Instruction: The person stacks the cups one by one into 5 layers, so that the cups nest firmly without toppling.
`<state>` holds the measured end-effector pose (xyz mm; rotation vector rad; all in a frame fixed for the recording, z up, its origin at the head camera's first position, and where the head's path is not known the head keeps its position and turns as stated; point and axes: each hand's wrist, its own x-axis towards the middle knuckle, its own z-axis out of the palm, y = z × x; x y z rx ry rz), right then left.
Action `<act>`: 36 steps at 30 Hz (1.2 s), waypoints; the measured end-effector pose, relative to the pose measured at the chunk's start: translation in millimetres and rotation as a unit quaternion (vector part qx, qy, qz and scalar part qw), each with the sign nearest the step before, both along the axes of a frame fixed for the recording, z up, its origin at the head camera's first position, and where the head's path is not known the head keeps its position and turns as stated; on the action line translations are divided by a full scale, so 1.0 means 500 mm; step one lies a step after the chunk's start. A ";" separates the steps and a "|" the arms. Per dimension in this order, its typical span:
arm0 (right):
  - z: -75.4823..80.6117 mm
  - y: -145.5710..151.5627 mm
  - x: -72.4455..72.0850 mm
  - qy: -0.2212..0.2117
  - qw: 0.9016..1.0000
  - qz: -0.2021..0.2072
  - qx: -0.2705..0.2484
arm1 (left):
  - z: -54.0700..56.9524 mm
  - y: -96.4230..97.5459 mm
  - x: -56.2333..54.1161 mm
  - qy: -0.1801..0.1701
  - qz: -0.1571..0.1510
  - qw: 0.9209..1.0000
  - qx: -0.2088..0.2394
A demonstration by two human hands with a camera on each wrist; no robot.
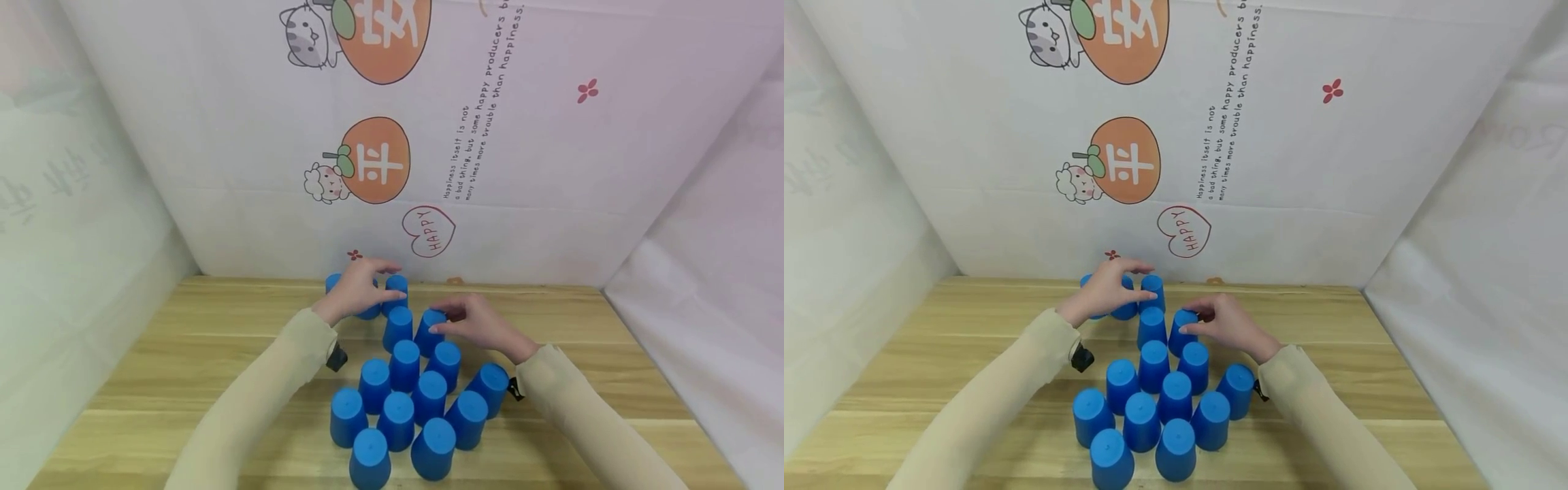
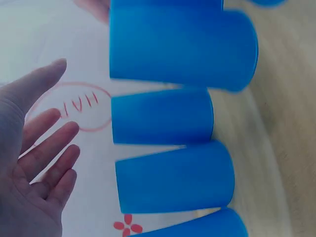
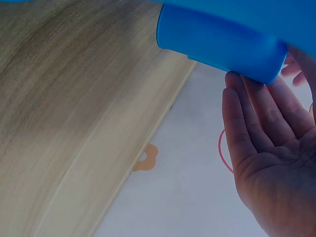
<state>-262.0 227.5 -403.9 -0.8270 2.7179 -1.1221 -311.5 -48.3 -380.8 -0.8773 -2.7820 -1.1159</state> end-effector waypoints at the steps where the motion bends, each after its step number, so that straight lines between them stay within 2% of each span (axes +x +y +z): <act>1: 0.000 0.001 0.000 0.002 1.000 0.001 0.000 | -0.001 0.001 0.006 0.003 -0.010 1.000 -0.002; 5: -0.002 0.004 0.001 0.005 1.000 -0.002 0.000 | -0.015 0.002 0.027 -0.017 -0.034 0.999 -0.016; 8: -0.004 0.005 0.002 0.004 1.000 -0.005 0.002 | -0.031 0.003 0.038 -0.045 -0.035 0.998 -0.026; 14: -0.001 0.005 0.006 -0.005 1.000 -0.007 0.001 | -0.057 0.005 0.051 -0.083 -0.046 0.995 -0.018; 23: 0.008 0.005 0.005 -0.025 1.000 -0.001 0.001 | -0.068 0.003 0.057 -0.084 -0.033 0.996 -0.010; 27: 0.034 0.015 -0.001 -0.023 1.000 -0.011 -0.004 | -0.070 -0.001 0.059 -0.093 -0.030 0.995 -0.005; 30: 0.068 0.023 -0.011 -0.012 0.999 -0.038 -0.009 | -0.069 -0.004 0.059 -0.092 -0.029 0.995 -0.001; 34: 0.108 0.028 -0.033 0.010 0.997 -0.072 -0.002 | -0.069 -0.006 0.056 -0.088 -0.026 0.996 0.002; 36: 0.119 0.027 -0.049 0.018 0.996 -0.084 0.005 | -0.071 -0.006 0.052 -0.087 -0.025 0.996 0.003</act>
